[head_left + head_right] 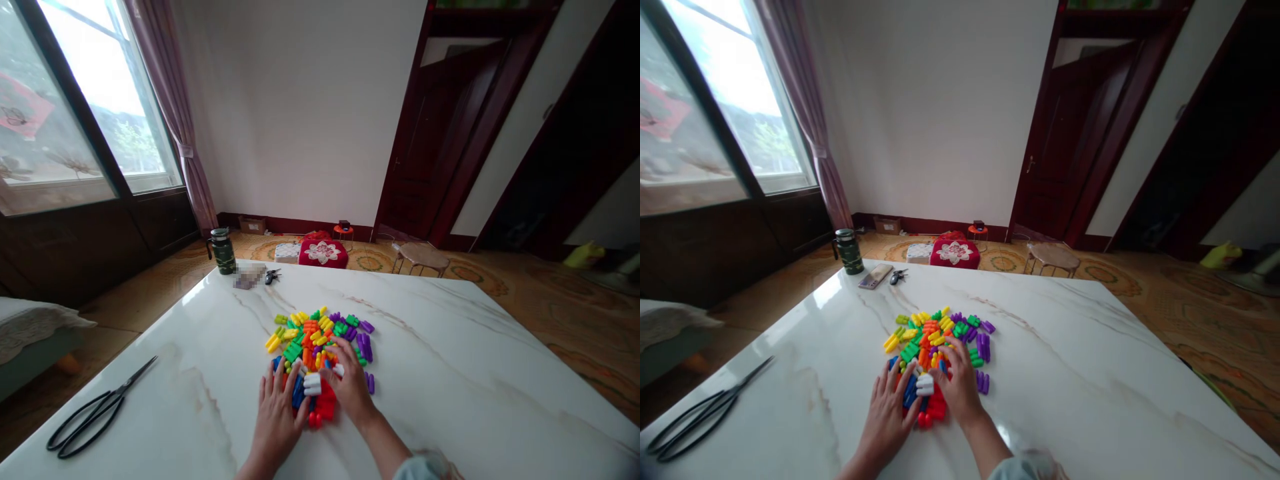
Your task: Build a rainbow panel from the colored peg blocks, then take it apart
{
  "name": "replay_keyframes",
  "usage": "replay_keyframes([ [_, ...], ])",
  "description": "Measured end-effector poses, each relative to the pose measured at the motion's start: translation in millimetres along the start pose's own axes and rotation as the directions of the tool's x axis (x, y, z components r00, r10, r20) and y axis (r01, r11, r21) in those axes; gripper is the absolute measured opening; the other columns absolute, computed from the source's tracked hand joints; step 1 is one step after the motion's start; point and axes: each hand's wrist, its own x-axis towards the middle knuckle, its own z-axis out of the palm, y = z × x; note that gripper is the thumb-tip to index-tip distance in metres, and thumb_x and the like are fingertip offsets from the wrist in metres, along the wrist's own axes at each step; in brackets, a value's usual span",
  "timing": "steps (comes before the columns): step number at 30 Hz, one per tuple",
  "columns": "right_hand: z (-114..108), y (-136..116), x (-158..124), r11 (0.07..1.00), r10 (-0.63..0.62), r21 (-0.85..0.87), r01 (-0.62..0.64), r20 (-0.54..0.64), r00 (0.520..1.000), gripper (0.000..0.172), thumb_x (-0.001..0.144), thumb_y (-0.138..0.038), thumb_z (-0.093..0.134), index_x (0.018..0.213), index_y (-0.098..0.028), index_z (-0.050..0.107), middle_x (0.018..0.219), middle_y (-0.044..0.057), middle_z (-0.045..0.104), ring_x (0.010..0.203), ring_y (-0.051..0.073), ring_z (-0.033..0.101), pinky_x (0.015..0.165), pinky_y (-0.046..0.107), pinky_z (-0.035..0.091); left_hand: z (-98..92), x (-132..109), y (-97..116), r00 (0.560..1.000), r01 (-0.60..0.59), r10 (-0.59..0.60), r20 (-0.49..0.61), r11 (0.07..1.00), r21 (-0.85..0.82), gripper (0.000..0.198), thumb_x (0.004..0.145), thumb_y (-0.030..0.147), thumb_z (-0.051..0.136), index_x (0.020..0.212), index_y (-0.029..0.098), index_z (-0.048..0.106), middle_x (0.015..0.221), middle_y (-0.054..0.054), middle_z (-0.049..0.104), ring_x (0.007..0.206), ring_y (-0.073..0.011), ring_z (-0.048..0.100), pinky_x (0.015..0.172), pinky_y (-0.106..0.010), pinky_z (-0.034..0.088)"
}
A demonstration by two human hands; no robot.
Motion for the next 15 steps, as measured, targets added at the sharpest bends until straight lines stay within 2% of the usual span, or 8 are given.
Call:
replay_keyframes([
  [2,-10.9,21.8,28.1,0.993,0.011,-0.119,-0.016,-0.045,0.999,0.028,0.089,-0.036,0.052,0.110,-0.024,0.066,0.121,0.010,0.061,0.117,0.026,0.054,0.101,0.045,0.044,2.1,-0.3,-1.0,1.000,-0.010,0.010,-0.010,1.000,0.004,0.062,0.085,0.038,0.053,0.144,0.031,0.038,0.154,-0.007,0.033,0.144,-0.0325,0.019,0.113,-0.055,0.025],
  [4,-18.8,48.8,53.4,0.941,0.119,-0.316,-0.125,-0.039,0.992,0.033,0.086,-0.036,0.055,0.113,-0.020,0.065,0.125,0.013,0.060,0.119,0.028,0.051,0.102,0.046,0.040,3.9,-0.8,-1.7,1.000,-0.016,0.017,-0.025,1.000,0.009,0.061,0.086,0.039,0.051,0.145,0.031,0.037,0.154,-0.007,0.033,0.145,-0.0320,0.019,0.113,-0.055,0.026],
  [6,-20.6,74.1,69.3,0.830,0.318,-0.490,-0.267,0.022,0.948,0.047,0.081,-0.040,0.061,0.124,-0.021,0.061,0.136,0.013,0.052,0.126,0.031,0.044,0.103,0.046,0.037,5.5,-1.3,-2.0,0.999,-0.024,0.025,-0.039,1.000,0.017,0.061,0.087,0.038,0.051,0.145,0.031,0.036,0.153,-0.007,0.034,0.145,-0.0319,0.019,0.112,-0.056,0.027],
  [8,-16.7,92.0,74.0,0.765,0.429,-0.566,-0.306,0.093,0.899,0.054,0.079,-0.043,0.063,0.130,-0.025,0.056,0.138,0.009,0.051,0.127,0.032,0.042,0.101,0.045,0.037,6.9,-1.7,-2.2,0.998,-0.033,0.035,-0.050,0.999,0.031,0.061,0.087,0.037,0.051,0.146,0.031,0.034,0.153,-0.008,0.033,0.144,-0.0324,0.019,0.111,-0.056,0.028],
  [9,-13.3,97.5,72.9,0.765,0.437,-0.570,-0.299,0.119,0.892,0.053,0.079,-0.041,0.062,0.130,-0.028,0.056,0.136,0.007,0.054,0.125,0.031,0.044,0.099,0.043,0.038,7.4,-1.9,-2.3,0.998,-0.038,0.040,-0.054,0.999,0.039,0.062,0.087,0.037,0.051,0.146,0.031,0.034,0.153,-0.008,0.033,0.144,-0.0327,0.019,0.111,-0.057,0.028],
  [11,-6.0,102.7,67.4,0.804,0.393,-0.525,-0.280,0.115,0.912,0.046,0.078,-0.034,0.061,0.124,-0.029,0.061,0.126,0.006,0.059,0.117,0.028,0.050,0.095,0.039,0.041,8.0,-2.2,-2.4,0.997,-0.046,0.049,-0.060,0.998,0.051,0.063,0.087,0.036,0.052,0.147,0.032,0.032,0.154,-0.008,0.031,0.145,-0.0330,0.018,0.111,-0.057,0.028],
  [13,-0.8,103.3,61.9,0.852,0.363,-0.417,-0.318,0.031,0.931,0.036,0.075,-0.025,0.059,0.110,-0.025,0.067,0.115,0.008,0.062,0.108,0.026,0.055,0.089,0.034,0.044,7.6,-2.4,-2.3,0.997,-0.047,0.050,-0.064,0.997,0.055,0.065,0.086,0.036,0.052,0.147,0.032,0.031,0.155,-0.007,0.030,0.145,-0.0332,0.017,0.111,-0.057,0.028],
  [15,0.5,102.1,60.1,0.876,0.379,-0.297,-0.381,-0.069,0.923,0.027,0.073,-0.021,0.055,0.096,-0.020,0.070,0.106,0.010,0.063,0.097,0.024,0.060,0.083,0.032,0.047,6.5,-2.4,-1.9,0.997,-0.043,0.046,-0.061,0.998,0.051,0.065,0.086,0.036,0.052,0.147,0.032,0.031,0.154,-0.008,0.031,0.145,-0.0334,0.018,0.111,-0.057,0.029],
])
